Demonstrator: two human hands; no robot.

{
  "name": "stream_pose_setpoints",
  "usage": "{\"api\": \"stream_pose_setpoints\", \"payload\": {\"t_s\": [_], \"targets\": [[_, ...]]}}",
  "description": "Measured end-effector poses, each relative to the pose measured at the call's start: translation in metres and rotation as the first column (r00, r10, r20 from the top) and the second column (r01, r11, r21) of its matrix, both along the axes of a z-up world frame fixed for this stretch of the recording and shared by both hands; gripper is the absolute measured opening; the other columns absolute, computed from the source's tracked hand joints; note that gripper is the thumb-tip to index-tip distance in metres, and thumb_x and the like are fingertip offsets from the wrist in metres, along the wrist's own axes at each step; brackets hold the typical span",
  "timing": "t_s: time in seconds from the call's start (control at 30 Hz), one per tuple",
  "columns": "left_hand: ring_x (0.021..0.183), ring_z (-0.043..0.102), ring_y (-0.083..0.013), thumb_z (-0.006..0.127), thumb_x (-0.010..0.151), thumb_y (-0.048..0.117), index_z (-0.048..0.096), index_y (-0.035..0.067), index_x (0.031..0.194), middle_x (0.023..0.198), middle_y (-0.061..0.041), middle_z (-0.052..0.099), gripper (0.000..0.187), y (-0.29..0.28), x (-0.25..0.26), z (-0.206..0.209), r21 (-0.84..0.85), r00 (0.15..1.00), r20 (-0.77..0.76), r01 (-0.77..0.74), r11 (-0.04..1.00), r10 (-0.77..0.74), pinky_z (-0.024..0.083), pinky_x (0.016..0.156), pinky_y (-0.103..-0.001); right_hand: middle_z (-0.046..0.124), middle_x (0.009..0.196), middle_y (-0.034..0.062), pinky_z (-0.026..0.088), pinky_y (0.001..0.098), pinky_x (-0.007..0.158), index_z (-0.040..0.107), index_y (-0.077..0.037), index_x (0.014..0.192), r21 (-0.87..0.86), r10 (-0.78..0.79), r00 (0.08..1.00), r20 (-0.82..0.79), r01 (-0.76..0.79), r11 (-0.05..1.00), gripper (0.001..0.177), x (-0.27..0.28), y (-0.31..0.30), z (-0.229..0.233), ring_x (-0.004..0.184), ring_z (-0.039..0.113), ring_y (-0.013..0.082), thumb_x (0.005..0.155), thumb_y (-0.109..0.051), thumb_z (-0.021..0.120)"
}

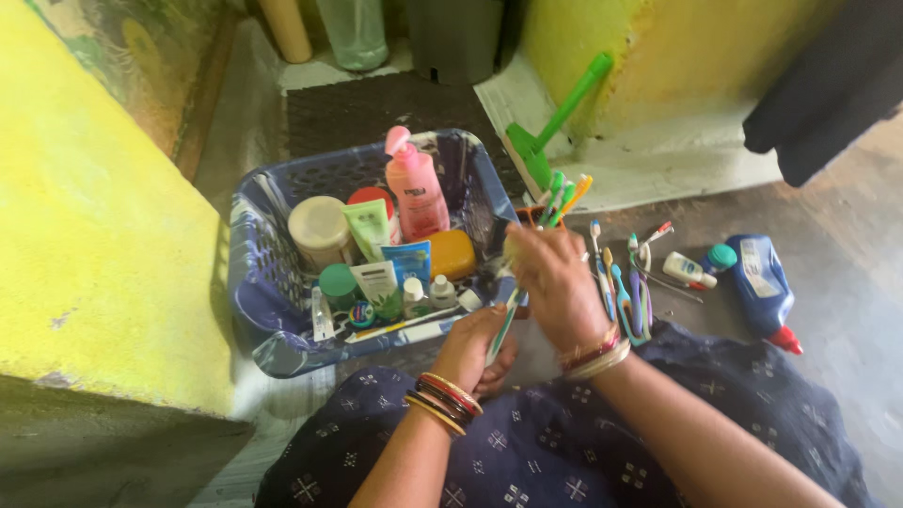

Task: The person sits on the floor and wipes multiple toothbrushes and a dental floss pick with a cloth. The person places the cleaned items into an orange toothbrush holder. A blue basket containing various toiletries is nearby.

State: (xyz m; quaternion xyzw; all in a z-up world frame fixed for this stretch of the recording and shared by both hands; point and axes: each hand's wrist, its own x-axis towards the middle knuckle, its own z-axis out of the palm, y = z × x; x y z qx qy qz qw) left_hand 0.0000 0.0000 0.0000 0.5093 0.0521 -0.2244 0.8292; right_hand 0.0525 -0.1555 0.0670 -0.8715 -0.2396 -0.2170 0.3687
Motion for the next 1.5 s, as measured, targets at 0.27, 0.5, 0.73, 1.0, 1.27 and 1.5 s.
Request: {"api": "stream_pose_setpoints", "payload": {"t_s": [0.27, 0.5, 0.73, 1.0, 1.27, 1.5], "targets": [[0.05, 0.042, -0.0039, 0.034, 0.099, 0.073, 0.058, 0.017, 0.123, 0.081, 0.006, 0.054, 0.066, 0.001, 0.007, 0.005, -0.437, 0.997, -0.038, -0.074, 0.896, 0.064, 0.024, 0.038, -0.019, 0.057, 0.14, 0.02, 0.042, 0.0466, 0.109, 0.062, -0.007, 0.133, -0.001, 0.126, 0.982, 0.143, -0.127, 0.992, 0.045, -0.018, 0.021, 0.002, 0.13, 0.053, 0.0399, 0.089, -0.003, 0.068], [0.061, 0.052, -0.0066, 0.032, 0.102, 0.077, 0.06, 0.006, 0.129, 0.088, 0.0, 0.06, 0.081, -0.002, 0.003, 0.011, -0.597, 0.951, 0.107, -0.171, 0.783, 0.289, 0.038, 0.045, -0.02, 0.061, 0.131, 0.0135, 0.047, 0.044, 0.104, 0.063, -0.011, 0.133, -0.033, 0.188, 0.97, 0.153, -0.185, 0.982, 0.043, -0.032, 0.037, 0.013, 0.121, 0.057, 0.0349, 0.09, -0.006, 0.069], [0.108, 0.067, -0.0246, 0.028, 0.1, 0.085, 0.055, -0.005, 0.139, 0.121, -0.016, 0.068, 0.102, 0.003, 0.0, 0.017, -0.782, 0.938, 0.082, -0.148, 0.605, 0.335, 0.053, 0.096, -0.036, 0.063, 0.123, 0.0102, 0.047, 0.0446, 0.102, 0.067, -0.014, 0.123, -0.128, 0.298, 0.946, 0.126, -0.283, 0.951, 0.036, -0.069, 0.047, 0.022, 0.115, 0.058, 0.0333, 0.087, -0.007, 0.07], [0.135, 0.052, -0.025, 0.038, 0.106, 0.04, 0.032, 0.011, 0.159, 0.148, -0.012, 0.051, 0.06, 0.01, -0.005, 0.03, -0.691, 0.861, 0.147, -0.264, 0.673, 0.488, 0.045, 0.113, -0.042, 0.064, 0.124, 0.0092, 0.048, 0.0424, 0.1, 0.068, -0.011, 0.124, -0.043, 0.42, 0.907, 0.023, -0.419, 0.907, 0.038, -0.097, 0.033, 0.022, 0.113, 0.06, 0.032, 0.086, -0.007, 0.072], [0.142, 0.046, -0.0281, 0.04, 0.11, 0.03, 0.032, 0.01, 0.16, 0.155, -0.017, 0.048, 0.055, 0.001, 0.008, 0.023, -0.791, 0.86, 0.113, -0.225, 0.569, 0.498, 0.039, 0.12, -0.041, 0.063, 0.121, 0.0131, 0.052, 0.0402, 0.098, 0.071, -0.011, 0.118, 0.069, 0.287, 0.956, 0.057, -0.291, 0.954, 0.036, -0.046, 0.046, 0.032, 0.113, 0.063, 0.0318, 0.084, 0.0, 0.068], [0.138, 0.051, -0.031, 0.044, 0.107, 0.056, 0.04, -0.002, 0.156, 0.151, -0.019, 0.053, 0.075, 0.018, 0.007, 0.019, -0.874, 0.852, 0.123, -0.149, 0.462, 0.509, 0.041, 0.116, -0.045, 0.063, 0.119, 0.0137, 0.052, 0.041, 0.097, 0.067, -0.01, 0.126, 0.09, 0.309, 0.945, -0.106, -0.3, 0.95, 0.041, -0.043, 0.057, 0.015, 0.111, 0.064, 0.0323, 0.085, -0.001, 0.068]]}}
